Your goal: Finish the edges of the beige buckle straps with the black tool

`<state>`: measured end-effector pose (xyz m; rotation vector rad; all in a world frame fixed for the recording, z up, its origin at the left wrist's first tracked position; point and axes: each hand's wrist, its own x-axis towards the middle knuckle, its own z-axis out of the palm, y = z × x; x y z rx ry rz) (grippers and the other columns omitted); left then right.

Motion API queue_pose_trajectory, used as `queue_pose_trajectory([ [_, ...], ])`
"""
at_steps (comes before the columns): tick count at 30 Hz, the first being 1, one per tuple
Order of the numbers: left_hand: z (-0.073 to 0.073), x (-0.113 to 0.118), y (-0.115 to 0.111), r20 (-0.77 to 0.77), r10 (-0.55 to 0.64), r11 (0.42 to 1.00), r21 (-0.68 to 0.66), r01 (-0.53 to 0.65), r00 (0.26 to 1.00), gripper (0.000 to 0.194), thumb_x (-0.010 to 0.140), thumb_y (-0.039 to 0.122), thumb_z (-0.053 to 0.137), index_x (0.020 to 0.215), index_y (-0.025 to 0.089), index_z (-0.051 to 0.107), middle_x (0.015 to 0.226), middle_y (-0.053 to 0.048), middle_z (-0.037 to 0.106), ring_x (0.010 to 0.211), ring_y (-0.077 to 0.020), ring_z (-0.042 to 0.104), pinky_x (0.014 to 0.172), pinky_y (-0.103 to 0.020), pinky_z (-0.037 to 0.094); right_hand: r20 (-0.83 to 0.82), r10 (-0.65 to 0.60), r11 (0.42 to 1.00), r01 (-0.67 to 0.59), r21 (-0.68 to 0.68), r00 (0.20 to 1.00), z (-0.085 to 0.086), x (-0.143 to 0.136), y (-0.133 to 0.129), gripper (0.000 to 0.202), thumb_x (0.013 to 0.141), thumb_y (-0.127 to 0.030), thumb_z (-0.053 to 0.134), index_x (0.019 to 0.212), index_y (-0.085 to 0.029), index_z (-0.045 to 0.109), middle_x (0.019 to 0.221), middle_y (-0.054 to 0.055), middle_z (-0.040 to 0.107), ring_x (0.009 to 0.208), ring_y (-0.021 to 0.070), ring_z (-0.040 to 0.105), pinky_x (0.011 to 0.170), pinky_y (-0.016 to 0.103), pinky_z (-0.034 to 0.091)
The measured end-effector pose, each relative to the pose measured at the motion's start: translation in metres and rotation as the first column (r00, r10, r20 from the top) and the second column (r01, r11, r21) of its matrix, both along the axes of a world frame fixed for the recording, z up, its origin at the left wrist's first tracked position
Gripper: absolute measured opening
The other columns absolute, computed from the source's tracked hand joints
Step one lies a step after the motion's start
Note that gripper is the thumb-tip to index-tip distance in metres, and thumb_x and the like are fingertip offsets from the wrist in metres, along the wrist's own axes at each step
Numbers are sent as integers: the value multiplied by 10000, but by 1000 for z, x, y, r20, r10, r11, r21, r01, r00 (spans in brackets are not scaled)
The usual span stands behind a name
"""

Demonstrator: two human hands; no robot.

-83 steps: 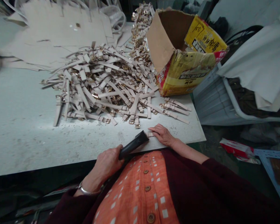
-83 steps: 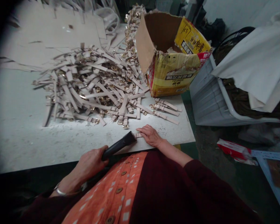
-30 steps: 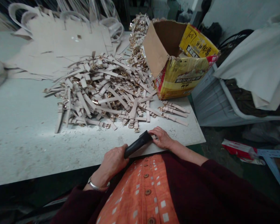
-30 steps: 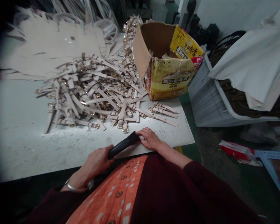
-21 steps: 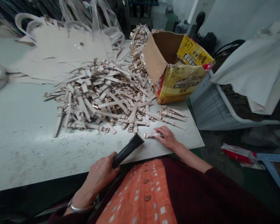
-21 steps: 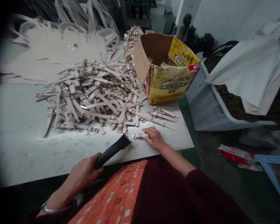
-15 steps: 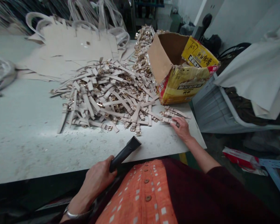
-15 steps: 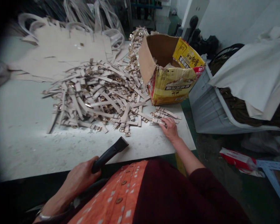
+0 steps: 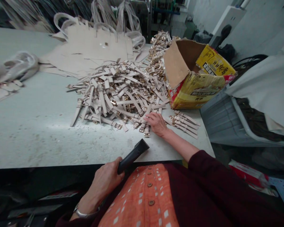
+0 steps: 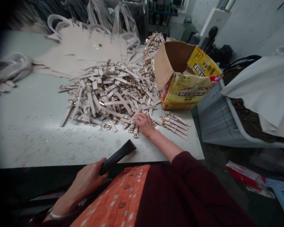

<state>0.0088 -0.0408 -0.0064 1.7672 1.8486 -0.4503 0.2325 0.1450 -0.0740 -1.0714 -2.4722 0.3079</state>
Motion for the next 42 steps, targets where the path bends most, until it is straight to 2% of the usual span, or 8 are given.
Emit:
queue_pose_trajectory([
  [3, 1, -1, -3, 4, 20, 1000, 0, -20, 1000, 283, 741, 273, 445, 1012, 244, 520, 849, -42, 680, 844, -213, 639, 656, -266, 411, 134, 124, 990, -131, 47, 983, 3, -18, 24, 259, 825, -75, 484, 1003, -221, 604, 1092, 64, 577, 1153, 243, 378, 968, 466, 245],
  [7, -3, -7, -8, 26, 32, 999, 20, -32, 999, 266, 739, 275, 442, 991, 249, 522, 834, -36, 678, 833, -210, 638, 646, -261, 406, 252, 210, 967, -239, 90, 945, 10, -18, 36, 181, 804, -89, 502, 857, -206, 631, 841, 47, 589, 954, 211, 471, 997, 450, 243],
  [10, -5, -12, -11, 27, 41, 999, 27, -42, 999, 302, 736, 282, 442, 1027, 249, 514, 851, -38, 681, 841, -212, 636, 646, -261, 406, 227, 235, 964, -256, 71, 945, 21, -10, 27, 183, 801, -96, 493, 901, -166, 628, 842, 68, 572, 875, 196, 485, 897, 372, 351],
  [14, -1, -17, -13, 19, 52, 998, 22, -52, 998, 349, 737, 290, 434, 1078, 249, 498, 873, -41, 686, 858, -218, 637, 664, -271, 414, 79, 184, 983, -182, -39, 980, 29, 9, -10, 279, 792, -126, 512, 1056, -171, 588, 897, 68, 564, 856, 184, 503, 754, 288, 409],
  [19, 3, -17, -9, 19, 20, 1000, -7, -19, 1000, 374, 740, 301, 435, 1107, 241, 481, 891, -49, 684, 878, -226, 635, 689, -280, 425, -149, 22, 962, -61, -266, 989, 0, 40, -73, 380, 773, -121, 530, 1138, -221, 559, 928, 35, 572, 825, 150, 537, 748, 263, 437],
  [23, 4, -11, -3, -16, -31, 998, -48, 30, 999, 338, 745, 303, 436, 1072, 240, 492, 881, -52, 683, 868, -226, 638, 685, -280, 424, -181, -41, 957, -13, -290, 983, -26, 55, -103, 333, 763, -201, 600, 1096, -204, 593, 902, 56, 577, 835, 176, 531, 744, 303, 443],
  [33, 3, 5, 24, -37, -227, 972, -78, 224, 973, 297, 721, 241, 441, 1009, 225, 513, 884, -79, 671, 821, -226, 632, 656, -286, 420, -197, 20, 979, -60, -195, 980, -34, 61, -106, 210, 821, -299, 567, 996, -193, 617, 913, 87, 580, 879, 199, 508, 772, 356, 423],
  [42, 1, 8, 37, -54, -222, 971, -106, 216, 973, 311, 709, 248, 472, 1011, 225, 540, 901, -77, 667, 855, -217, 624, 692, -292, 427, -250, 133, 968, -180, -177, 959, -35, 59, -102, 180, 812, -192, 531, 977, -197, 604, 934, 82, 595, 879, 184, 518, 773, 340, 416],
])
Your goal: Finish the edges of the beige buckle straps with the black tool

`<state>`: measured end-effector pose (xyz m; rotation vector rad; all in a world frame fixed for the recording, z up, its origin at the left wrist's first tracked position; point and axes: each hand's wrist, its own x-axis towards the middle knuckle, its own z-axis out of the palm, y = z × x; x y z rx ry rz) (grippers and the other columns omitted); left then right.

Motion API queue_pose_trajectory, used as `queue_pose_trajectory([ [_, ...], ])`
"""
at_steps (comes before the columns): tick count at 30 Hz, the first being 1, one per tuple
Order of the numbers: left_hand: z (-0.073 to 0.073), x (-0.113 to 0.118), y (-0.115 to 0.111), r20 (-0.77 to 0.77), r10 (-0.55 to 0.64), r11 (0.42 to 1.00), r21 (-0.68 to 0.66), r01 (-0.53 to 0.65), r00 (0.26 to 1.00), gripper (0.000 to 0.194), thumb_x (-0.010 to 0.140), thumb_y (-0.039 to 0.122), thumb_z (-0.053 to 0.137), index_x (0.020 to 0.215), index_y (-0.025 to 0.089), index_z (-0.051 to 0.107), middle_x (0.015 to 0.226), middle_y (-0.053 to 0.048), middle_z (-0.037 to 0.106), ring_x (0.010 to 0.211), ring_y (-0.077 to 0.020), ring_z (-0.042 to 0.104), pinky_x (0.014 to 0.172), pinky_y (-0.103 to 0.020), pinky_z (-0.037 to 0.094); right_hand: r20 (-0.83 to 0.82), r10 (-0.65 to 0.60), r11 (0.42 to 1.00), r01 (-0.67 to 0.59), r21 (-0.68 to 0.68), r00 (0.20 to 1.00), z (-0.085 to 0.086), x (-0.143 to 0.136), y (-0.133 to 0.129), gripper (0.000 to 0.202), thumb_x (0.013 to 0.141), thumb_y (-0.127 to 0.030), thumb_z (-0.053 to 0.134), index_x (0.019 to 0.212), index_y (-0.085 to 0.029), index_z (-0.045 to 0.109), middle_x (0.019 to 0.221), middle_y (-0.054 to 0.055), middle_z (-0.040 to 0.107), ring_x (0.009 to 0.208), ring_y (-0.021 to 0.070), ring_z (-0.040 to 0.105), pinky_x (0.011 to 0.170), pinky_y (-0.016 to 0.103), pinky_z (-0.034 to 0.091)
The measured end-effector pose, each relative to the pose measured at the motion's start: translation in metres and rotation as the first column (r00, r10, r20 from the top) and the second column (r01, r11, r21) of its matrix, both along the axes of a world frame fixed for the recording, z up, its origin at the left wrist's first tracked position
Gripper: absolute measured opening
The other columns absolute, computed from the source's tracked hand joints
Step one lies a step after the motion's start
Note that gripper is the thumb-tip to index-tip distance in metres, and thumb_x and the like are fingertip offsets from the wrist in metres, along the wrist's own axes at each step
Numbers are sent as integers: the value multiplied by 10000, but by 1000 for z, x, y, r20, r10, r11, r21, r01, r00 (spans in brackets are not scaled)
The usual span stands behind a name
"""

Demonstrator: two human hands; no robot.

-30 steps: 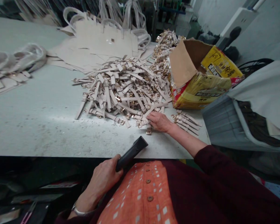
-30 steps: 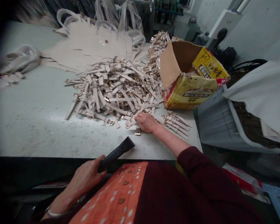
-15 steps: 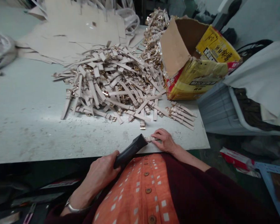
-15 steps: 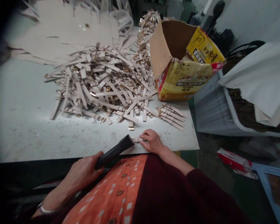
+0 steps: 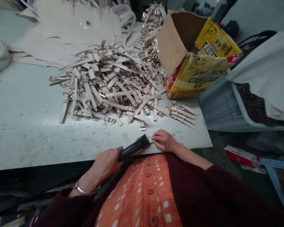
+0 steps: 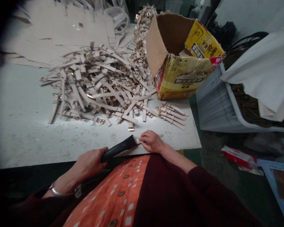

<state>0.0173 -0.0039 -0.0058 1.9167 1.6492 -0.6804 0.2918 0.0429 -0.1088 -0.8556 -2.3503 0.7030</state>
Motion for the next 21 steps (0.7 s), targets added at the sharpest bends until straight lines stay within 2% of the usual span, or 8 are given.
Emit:
queue_pose_trajectory([
  [11, -5, -3, -1, 14, -15, 999, 29, 14, 1000, 325, 702, 245, 462, 1017, 226, 538, 904, -79, 665, 855, -219, 620, 689, -293, 426, 255, 61, 996, -74, 43, 965, 9, 6, 12, 240, 739, -194, 558, 965, -200, 638, 839, 61, 588, 807, 190, 496, 707, 317, 360],
  [17, -7, -4, -4, 11, -27, 999, 29, 27, 1000, 334, 704, 247, 454, 1027, 223, 533, 902, -87, 665, 843, -228, 621, 673, -302, 428, 238, 25, 999, -33, 30, 971, 13, 12, 5, 293, 721, -178, 561, 1005, -196, 627, 835, 62, 578, 807, 195, 482, 724, 334, 355],
  [21, -7, -4, -6, 30, -62, 997, 50, 61, 998, 323, 709, 232, 434, 1017, 217, 530, 860, -82, 670, 817, -224, 628, 654, -297, 427, 114, -45, 999, 44, 14, 992, 8, 9, -2, 310, 730, -134, 541, 1027, -189, 608, 915, 72, 589, 857, 197, 492, 753, 345, 365],
])
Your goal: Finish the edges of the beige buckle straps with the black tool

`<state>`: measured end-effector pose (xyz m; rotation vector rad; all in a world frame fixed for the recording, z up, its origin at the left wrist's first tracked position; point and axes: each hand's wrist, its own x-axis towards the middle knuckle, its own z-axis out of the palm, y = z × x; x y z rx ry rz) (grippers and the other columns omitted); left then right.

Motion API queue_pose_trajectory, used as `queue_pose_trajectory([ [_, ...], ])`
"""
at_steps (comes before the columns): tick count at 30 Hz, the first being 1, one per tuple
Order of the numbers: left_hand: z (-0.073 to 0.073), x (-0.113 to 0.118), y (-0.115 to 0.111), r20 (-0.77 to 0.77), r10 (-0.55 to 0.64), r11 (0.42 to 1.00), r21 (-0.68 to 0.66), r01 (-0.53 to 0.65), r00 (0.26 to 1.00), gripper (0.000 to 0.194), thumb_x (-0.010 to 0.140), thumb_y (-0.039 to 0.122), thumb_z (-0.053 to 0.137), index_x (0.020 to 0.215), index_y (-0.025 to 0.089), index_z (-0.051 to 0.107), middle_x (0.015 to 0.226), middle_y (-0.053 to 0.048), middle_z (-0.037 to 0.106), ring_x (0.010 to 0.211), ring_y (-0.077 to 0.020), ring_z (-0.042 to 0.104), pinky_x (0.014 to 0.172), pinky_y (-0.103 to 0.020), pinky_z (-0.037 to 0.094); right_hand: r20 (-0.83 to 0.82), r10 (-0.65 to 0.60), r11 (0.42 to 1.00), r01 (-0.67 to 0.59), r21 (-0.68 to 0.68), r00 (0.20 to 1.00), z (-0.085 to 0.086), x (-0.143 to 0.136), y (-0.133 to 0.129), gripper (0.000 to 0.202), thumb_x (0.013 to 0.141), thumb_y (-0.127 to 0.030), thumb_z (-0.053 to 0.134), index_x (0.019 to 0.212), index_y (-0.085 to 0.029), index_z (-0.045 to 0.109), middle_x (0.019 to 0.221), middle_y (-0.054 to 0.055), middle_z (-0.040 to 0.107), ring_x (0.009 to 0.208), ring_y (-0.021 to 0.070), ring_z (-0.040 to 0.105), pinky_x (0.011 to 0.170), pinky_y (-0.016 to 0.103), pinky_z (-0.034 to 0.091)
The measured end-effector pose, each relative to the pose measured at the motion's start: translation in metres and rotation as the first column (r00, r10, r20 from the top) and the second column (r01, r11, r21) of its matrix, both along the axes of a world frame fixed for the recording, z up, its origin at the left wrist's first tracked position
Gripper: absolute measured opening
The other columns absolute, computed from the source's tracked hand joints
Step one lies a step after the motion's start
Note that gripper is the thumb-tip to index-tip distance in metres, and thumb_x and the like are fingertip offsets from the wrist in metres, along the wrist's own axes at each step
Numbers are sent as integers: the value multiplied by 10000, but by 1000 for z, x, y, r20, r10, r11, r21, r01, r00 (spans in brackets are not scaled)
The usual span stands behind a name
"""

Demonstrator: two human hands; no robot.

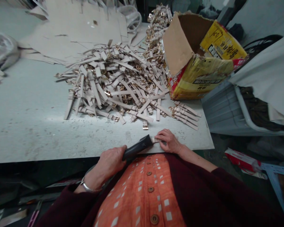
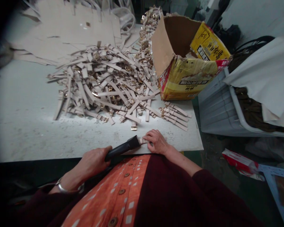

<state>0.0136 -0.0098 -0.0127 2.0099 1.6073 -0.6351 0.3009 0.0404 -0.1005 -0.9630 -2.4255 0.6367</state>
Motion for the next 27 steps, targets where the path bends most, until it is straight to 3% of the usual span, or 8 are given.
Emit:
queue_pose_trajectory([
  [6, 4, 4, 0, -10, -22, 1000, 0, 22, 1000, 308, 701, 221, 432, 994, 213, 526, 855, -84, 673, 804, -226, 631, 645, -302, 427, -113, 15, 999, -9, 48, 993, -12, -10, -1, 103, 811, -258, 584, 866, -182, 626, 852, 65, 604, 814, 178, 507, 745, 345, 373],
  [16, -7, -1, -2, -5, -21, 1000, 20, 21, 1000, 353, 708, 253, 444, 1051, 227, 521, 883, -78, 672, 832, -224, 630, 670, -300, 430, -138, 109, 992, -116, -42, 984, -7, -9, 8, 171, 874, -277, 504, 761, -180, 588, 806, 58, 580, 797, 171, 492, 724, 312, 405],
  [20, -7, 0, -3, -4, -4, 1000, 9, 4, 1000, 346, 707, 241, 450, 1045, 231, 523, 876, -76, 672, 820, -218, 631, 665, -296, 427, -89, 37, 995, -45, -84, 995, -3, -13, 8, 176, 891, -272, 467, 764, -173, 535, 760, 46, 550, 750, 160, 473, 705, 291, 395],
  [27, -1, 1, -4, -12, -7, 1000, -4, 7, 1000, 308, 699, 240, 461, 998, 218, 530, 845, -75, 670, 806, -222, 631, 649, -292, 424, -34, -149, 988, 147, -46, 988, -9, -22, 4, 177, 910, -260, 417, 787, -179, 515, 738, 36, 545, 720, 157, 472, 689, 270, 371],
])
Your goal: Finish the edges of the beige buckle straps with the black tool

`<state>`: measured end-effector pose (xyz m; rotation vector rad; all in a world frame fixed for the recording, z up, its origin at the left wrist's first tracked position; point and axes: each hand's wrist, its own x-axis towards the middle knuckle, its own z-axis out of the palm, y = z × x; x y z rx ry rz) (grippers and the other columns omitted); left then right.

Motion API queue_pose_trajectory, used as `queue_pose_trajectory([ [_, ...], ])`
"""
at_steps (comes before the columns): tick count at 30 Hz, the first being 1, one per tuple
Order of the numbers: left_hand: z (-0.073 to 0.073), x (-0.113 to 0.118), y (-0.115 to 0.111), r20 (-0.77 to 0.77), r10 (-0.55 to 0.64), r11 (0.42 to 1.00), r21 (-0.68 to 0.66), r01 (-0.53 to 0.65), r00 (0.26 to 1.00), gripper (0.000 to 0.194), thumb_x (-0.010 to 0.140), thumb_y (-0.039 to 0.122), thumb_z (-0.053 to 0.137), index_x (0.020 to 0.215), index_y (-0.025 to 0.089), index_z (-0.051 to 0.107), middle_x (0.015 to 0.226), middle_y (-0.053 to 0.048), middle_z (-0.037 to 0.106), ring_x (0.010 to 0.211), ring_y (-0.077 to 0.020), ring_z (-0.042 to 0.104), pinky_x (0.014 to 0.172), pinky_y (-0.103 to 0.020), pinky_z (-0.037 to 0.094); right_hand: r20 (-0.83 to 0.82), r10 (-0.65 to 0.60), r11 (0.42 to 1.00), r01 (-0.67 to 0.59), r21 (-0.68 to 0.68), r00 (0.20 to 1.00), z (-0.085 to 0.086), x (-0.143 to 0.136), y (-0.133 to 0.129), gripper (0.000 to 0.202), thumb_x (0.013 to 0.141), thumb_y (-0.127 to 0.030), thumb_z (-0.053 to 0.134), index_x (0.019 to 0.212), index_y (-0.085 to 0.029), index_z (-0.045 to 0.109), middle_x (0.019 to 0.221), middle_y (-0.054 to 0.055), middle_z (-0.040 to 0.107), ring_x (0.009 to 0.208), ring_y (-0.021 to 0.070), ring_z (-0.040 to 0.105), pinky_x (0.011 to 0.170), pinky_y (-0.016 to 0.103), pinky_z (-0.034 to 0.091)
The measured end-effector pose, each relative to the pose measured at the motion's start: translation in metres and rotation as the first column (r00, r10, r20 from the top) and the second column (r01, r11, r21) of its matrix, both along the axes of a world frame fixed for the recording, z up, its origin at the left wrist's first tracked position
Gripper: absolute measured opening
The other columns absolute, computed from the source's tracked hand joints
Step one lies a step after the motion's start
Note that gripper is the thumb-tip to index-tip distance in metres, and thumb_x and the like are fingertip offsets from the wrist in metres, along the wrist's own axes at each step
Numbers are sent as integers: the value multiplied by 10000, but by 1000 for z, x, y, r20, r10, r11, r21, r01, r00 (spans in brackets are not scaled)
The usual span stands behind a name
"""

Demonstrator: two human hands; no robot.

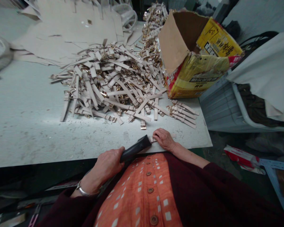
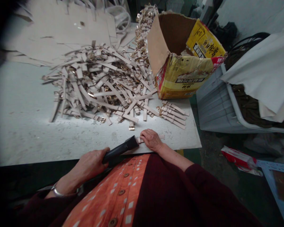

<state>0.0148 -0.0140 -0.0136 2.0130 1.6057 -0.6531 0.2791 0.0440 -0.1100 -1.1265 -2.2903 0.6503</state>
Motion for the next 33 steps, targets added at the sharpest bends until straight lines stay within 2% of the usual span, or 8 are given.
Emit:
queue_pose_trajectory([
  [5, 2, 2, 5, -1, -7, 1000, -3, 7, 1000, 328, 708, 244, 457, 1025, 228, 538, 865, -73, 674, 826, -219, 629, 671, -295, 431, -8, -33, 998, 33, -44, 999, 0, -2, -1, 175, 906, -285, 434, 799, -191, 536, 738, 27, 559, 718, 150, 493, 689, 257, 370],
  [11, -1, 3, 9, 24, 11, 1000, -14, -10, 1000, 326, 697, 257, 469, 1013, 238, 549, 884, -71, 670, 812, -214, 626, 654, -284, 424, -46, -180, 969, 169, -180, 983, 4, -3, -2, 156, 915, -265, 387, 853, -209, 520, 709, -11, 554, 680, 127, 515, 673, 232, 382],
  [17, -1, -3, 5, 9, 6, 1000, -8, -6, 1000, 327, 701, 249, 460, 1019, 237, 537, 872, -75, 671, 823, -224, 631, 661, -290, 428, -110, -3, 987, -15, -163, 994, 12, 6, -3, 166, 855, -193, 423, 986, -187, 526, 847, 36, 579, 809, 158, 527, 774, 279, 416],
  [22, 1, 4, 8, 16, 6, 1000, 1, -6, 1000, 296, 708, 252, 456, 991, 236, 544, 864, -70, 668, 811, -221, 629, 649, -287, 424, -146, 106, 985, -124, -122, 984, 11, 9, -3, 426, 691, -78, 440, 1105, -166, 494, 857, 48, 579, 804, 182, 515, 782, 332, 424],
  [27, 2, 14, 10, 40, 73, 997, -3, -73, 997, 283, 717, 244, 455, 986, 222, 541, 853, -67, 665, 803, -207, 627, 667, -284, 427, -110, 179, 979, -187, -76, 978, 13, 14, -3, 587, 619, -93, 482, 1200, -169, 453, 899, 61, 590, 832, 207, 504, 791, 363, 408],
  [30, 3, 11, 10, 36, 94, 996, -14, -93, 995, 293, 718, 245, 465, 1001, 218, 535, 853, -66, 664, 803, -200, 628, 668, -274, 426, -54, 169, 984, -171, -44, 984, 13, 23, -6, 579, 652, -128, 524, 1225, -162, 447, 955, 80, 595, 879, 221, 504, 801, 380, 382],
  [33, 2, 2, 8, 17, 58, 998, -6, -58, 998, 286, 717, 244, 459, 991, 223, 538, 851, -70, 664, 796, -207, 630, 650, -275, 422, -20, 85, 996, -85, -18, 996, 10, 31, -10, 425, 705, -185, 574, 1127, -166, 526, 982, 94, 596, 913, 229, 495, 807, 385, 362],
])
